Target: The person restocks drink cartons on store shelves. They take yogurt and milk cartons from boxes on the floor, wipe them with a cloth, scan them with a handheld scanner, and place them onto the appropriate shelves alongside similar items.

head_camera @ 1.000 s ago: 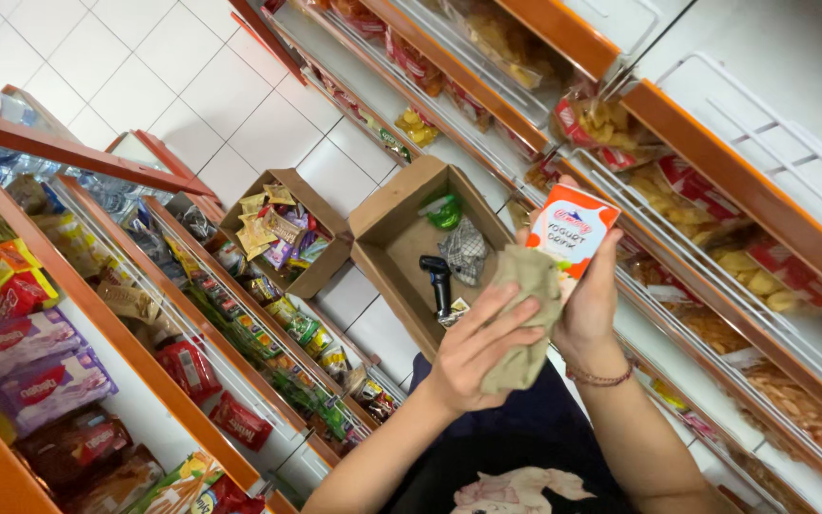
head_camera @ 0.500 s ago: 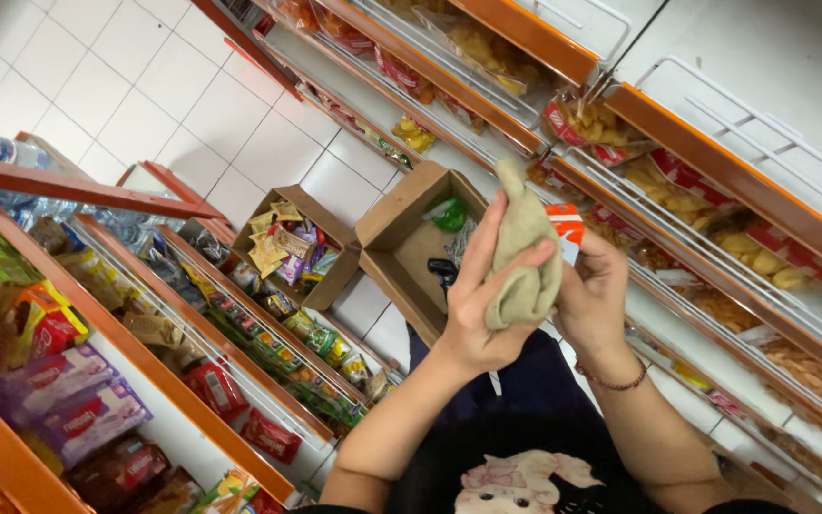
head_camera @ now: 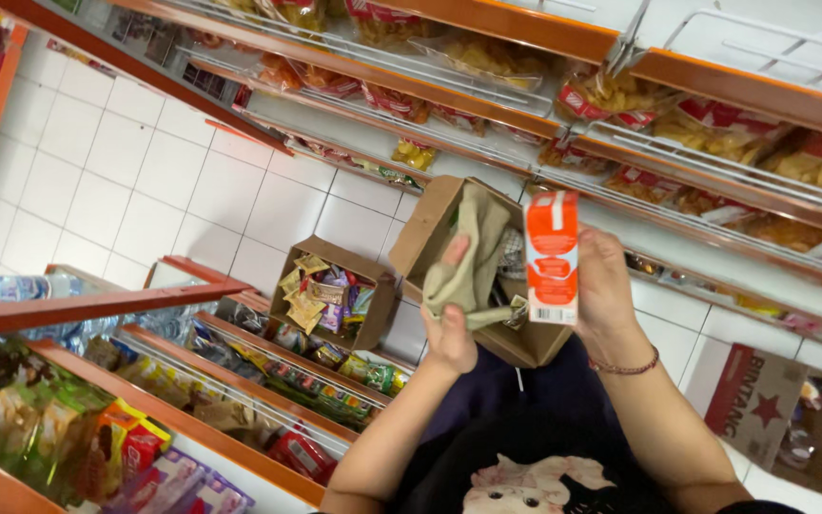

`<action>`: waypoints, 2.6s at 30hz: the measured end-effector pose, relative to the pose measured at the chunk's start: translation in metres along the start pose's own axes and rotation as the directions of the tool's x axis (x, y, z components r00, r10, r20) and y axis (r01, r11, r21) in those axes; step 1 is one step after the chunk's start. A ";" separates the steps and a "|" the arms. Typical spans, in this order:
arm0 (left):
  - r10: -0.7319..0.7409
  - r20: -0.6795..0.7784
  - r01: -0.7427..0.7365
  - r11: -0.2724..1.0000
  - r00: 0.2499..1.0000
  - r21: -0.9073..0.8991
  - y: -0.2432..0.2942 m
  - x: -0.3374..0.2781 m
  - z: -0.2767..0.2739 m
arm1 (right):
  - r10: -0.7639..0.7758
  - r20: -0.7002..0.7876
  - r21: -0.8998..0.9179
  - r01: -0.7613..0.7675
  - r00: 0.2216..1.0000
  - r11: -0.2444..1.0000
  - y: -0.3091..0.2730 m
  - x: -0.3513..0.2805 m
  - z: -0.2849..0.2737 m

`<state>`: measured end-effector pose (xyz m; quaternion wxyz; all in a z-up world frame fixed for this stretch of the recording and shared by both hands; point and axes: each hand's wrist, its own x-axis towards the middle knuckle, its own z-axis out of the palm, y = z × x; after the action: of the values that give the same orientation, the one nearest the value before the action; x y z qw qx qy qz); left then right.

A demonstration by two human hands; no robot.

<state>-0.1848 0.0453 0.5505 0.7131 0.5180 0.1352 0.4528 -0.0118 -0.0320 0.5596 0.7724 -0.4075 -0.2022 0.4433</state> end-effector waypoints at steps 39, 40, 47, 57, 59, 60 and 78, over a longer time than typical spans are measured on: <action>-0.563 -0.255 0.534 0.412 0.786 0.739 -0.260 0.073 -0.217 | 0.070 -0.321 0.142 -0.025 0.945 0.990 0.116 -0.026 -0.050; -0.562 -0.259 0.500 0.331 0.786 0.800 -0.263 0.080 -0.223 | 0.097 -0.345 0.127 -0.056 0.934 0.990 0.120 -0.027 -0.052; -0.468 -0.299 0.496 0.385 0.832 0.779 -0.268 0.106 -0.246 | 0.198 -0.431 0.144 -0.149 0.880 0.978 0.134 -0.033 -0.061; -0.146 0.006 -0.003 0.016 0.989 1.000 -0.230 0.084 -0.211 | 0.237 -0.394 0.237 -0.151 0.888 0.960 0.150 -0.038 -0.075; -0.144 0.102 -0.102 0.014 0.984 0.995 -0.235 0.065 -0.195 | 0.279 -0.448 0.287 -0.158 0.850 0.945 0.154 -0.042 -0.086; -0.121 0.138 -0.137 0.023 0.983 0.990 -0.241 0.055 -0.185 | 0.261 -0.414 0.282 -0.149 0.872 0.948 0.155 -0.044 -0.093; -0.769 -0.181 0.121 -0.134 0.613 0.983 -0.496 -0.011 -0.123 | 0.257 -0.370 0.238 -0.177 0.893 0.955 0.176 -0.055 -0.246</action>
<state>-0.0214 0.0864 0.0675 0.2923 0.8478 0.3945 -0.2004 0.0332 -0.1413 0.2755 0.7792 -0.4300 0.0505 0.4531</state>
